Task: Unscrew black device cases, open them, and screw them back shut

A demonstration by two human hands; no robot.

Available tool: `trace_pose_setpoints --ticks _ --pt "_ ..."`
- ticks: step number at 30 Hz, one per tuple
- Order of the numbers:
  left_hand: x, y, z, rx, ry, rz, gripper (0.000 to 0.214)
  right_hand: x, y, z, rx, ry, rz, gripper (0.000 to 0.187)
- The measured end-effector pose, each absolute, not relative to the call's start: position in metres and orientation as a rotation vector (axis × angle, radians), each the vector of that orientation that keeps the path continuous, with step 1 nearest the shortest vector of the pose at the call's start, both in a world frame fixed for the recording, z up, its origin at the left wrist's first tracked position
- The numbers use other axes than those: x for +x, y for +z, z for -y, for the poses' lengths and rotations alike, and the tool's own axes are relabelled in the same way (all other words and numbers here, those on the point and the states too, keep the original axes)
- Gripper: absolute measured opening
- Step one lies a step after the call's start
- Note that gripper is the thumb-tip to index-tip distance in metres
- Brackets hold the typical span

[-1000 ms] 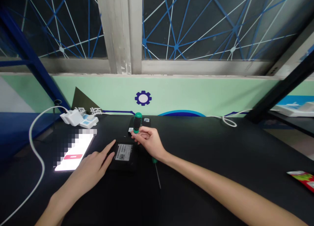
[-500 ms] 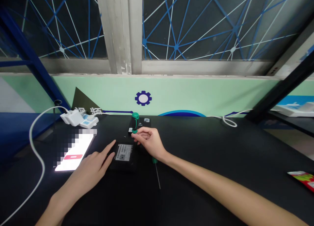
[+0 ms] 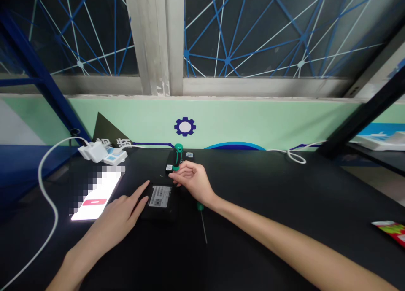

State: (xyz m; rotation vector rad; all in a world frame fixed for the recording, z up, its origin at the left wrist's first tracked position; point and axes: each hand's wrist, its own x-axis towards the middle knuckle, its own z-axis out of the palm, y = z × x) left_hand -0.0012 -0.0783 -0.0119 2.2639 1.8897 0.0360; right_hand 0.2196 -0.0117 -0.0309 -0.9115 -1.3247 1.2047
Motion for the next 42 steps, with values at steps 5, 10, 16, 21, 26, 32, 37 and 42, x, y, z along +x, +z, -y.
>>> trace_pose_setpoints --ticks 5,10,16,21,26,32,37,42 --pt "-0.0027 -0.0143 0.0775 2.270 0.066 -1.874 0.056 0.2211 -0.0303 0.0139 -0.930 1.208 1.343 0.038" --pt "-0.0030 -0.0133 0.0775 2.271 0.046 -1.874 0.056 0.2217 -0.0304 0.0154 -0.931 1.186 1.375 0.035" --pt "-0.0034 -0.0138 0.0781 2.293 0.066 -1.868 0.057 0.2232 -0.0297 0.0159 -0.904 1.122 1.433 0.033" --pt "-0.0024 -0.0119 0.0784 2.281 0.076 -1.862 0.057 0.2237 -0.0299 0.0162 -0.908 1.099 1.419 0.033" --pt "-0.0010 -0.0103 0.0787 2.283 0.071 -1.856 0.057 0.2232 -0.0284 0.0175 -0.909 1.093 1.373 0.035" --pt "-0.0027 -0.0134 0.0789 2.280 0.077 -1.863 0.057 0.2229 -0.0282 0.0183 -0.923 1.085 1.339 0.040" --pt "-0.0023 -0.0129 0.0784 2.267 0.072 -1.865 0.057 0.2227 -0.0306 0.0155 -0.885 1.064 1.336 0.042" --pt "-0.0018 -0.0112 0.0777 2.268 0.071 -1.862 0.057 0.2228 -0.0329 0.0138 -0.828 1.048 1.379 0.033"
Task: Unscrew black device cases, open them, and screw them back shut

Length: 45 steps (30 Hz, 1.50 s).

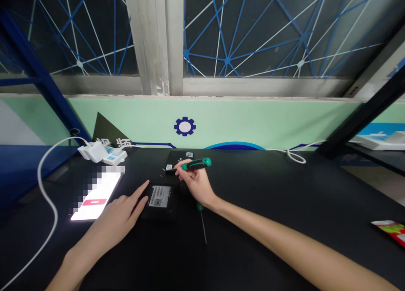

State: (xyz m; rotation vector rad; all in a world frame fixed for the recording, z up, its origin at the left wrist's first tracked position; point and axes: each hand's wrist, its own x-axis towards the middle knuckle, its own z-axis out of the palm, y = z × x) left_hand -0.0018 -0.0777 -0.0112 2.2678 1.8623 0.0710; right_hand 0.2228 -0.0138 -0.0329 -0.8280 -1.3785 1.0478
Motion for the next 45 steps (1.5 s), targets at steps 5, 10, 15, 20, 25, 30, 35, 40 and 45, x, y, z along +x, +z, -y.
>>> trace_pose_setpoints --ticks 5,10,15,20,25,30,35,40,45 --pt "-0.002 -0.011 0.078 2.275 0.087 -1.869 0.058 0.225 -0.032 0.015 -0.839 1.051 1.471 0.025" --pt "-0.001 -0.009 0.079 2.253 0.073 -1.860 0.058 0.230 -0.024 0.021 -0.843 1.049 1.626 0.031" --pt "0.000 -0.006 0.080 2.241 0.054 -1.870 0.058 0.230 -0.018 0.023 -0.821 0.947 1.752 0.038" --pt "0.000 -0.009 0.079 2.267 0.067 -1.867 0.057 0.227 -0.018 0.022 -0.871 0.888 1.813 0.031" --pt "-0.002 -0.013 0.078 2.274 0.089 -1.863 0.059 0.227 -0.019 0.022 -0.878 0.827 1.936 0.025" --pt "-0.004 -0.014 0.078 2.275 0.104 -1.858 0.059 0.228 -0.019 0.023 -0.837 0.896 1.885 0.028" --pt "-0.004 -0.012 0.079 2.250 0.098 -1.860 0.058 0.226 -0.018 0.024 -0.849 0.953 1.832 0.027" --pt "-0.003 -0.012 0.079 2.239 0.096 -1.852 0.058 0.227 -0.023 0.022 -0.884 1.023 1.723 0.023" --pt "-0.005 -0.015 0.077 2.232 0.108 -1.860 0.058 0.227 -0.028 0.020 -0.900 1.006 1.611 0.018"
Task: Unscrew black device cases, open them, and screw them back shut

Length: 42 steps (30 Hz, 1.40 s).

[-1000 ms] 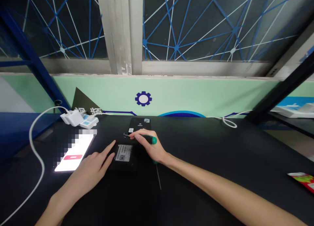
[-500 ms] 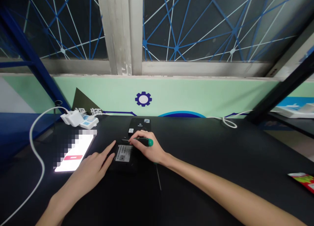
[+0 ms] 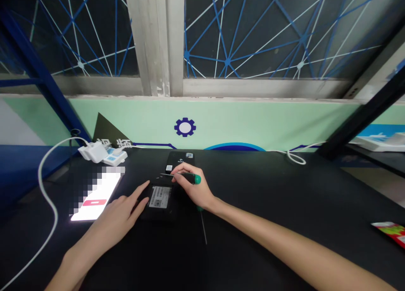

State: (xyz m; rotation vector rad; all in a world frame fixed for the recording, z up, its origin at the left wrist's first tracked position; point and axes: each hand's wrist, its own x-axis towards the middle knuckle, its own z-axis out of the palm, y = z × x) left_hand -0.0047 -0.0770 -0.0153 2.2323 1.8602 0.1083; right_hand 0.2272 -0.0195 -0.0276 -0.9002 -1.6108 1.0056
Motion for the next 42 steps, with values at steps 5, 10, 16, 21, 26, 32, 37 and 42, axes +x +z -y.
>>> trace_pose_setpoints --ticks 5,10,16,21,26,32,37,42 --pt "-0.007 -0.018 0.077 2.204 0.140 -1.848 0.059 0.226 -0.027 0.019 -0.901 0.999 1.562 0.017" --pt "-0.007 -0.014 0.078 2.222 0.139 -1.850 0.061 0.226 -0.027 0.020 -0.913 1.007 1.556 0.018" --pt "-0.005 -0.010 0.075 2.209 0.146 -1.887 0.051 0.227 -0.028 0.020 -0.914 1.004 1.549 0.018" --pt "-0.004 -0.015 0.076 2.261 0.112 -1.884 0.056 0.227 -0.029 0.019 -0.903 1.009 1.549 0.019" --pt "-0.001 -0.010 0.077 2.242 0.095 -1.885 0.055 0.227 -0.027 0.020 -0.909 1.017 1.546 0.018" --pt "-0.001 -0.006 0.073 2.185 0.115 -1.957 0.032 0.227 -0.027 0.020 -0.908 1.012 1.539 0.017" --pt "-0.002 -0.006 0.072 2.158 0.100 -1.984 0.019 0.227 -0.027 0.020 -0.905 1.014 1.538 0.018" --pt "0.000 -0.006 0.072 2.222 0.079 -1.951 0.026 0.226 -0.026 0.020 -0.905 1.007 1.534 0.019"
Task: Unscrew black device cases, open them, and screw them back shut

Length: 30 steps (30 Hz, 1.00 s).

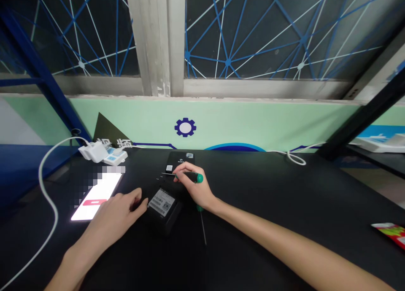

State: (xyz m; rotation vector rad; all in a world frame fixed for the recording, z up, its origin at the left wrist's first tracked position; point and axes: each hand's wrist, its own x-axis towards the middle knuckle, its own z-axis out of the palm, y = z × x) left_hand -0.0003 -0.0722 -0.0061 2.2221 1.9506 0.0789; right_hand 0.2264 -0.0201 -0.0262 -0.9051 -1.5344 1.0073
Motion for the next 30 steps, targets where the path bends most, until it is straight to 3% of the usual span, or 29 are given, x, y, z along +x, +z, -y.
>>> trace_pose_setpoints --ticks 9,30 --pt "0.0012 -0.0064 0.0740 2.252 0.132 -1.929 0.041 0.2260 -0.0264 0.0224 -0.899 1.007 1.478 0.021" --pt "0.0013 -0.0038 0.0750 2.312 0.044 -1.914 0.042 0.2211 -0.0206 0.0268 -0.779 1.014 1.344 0.026"
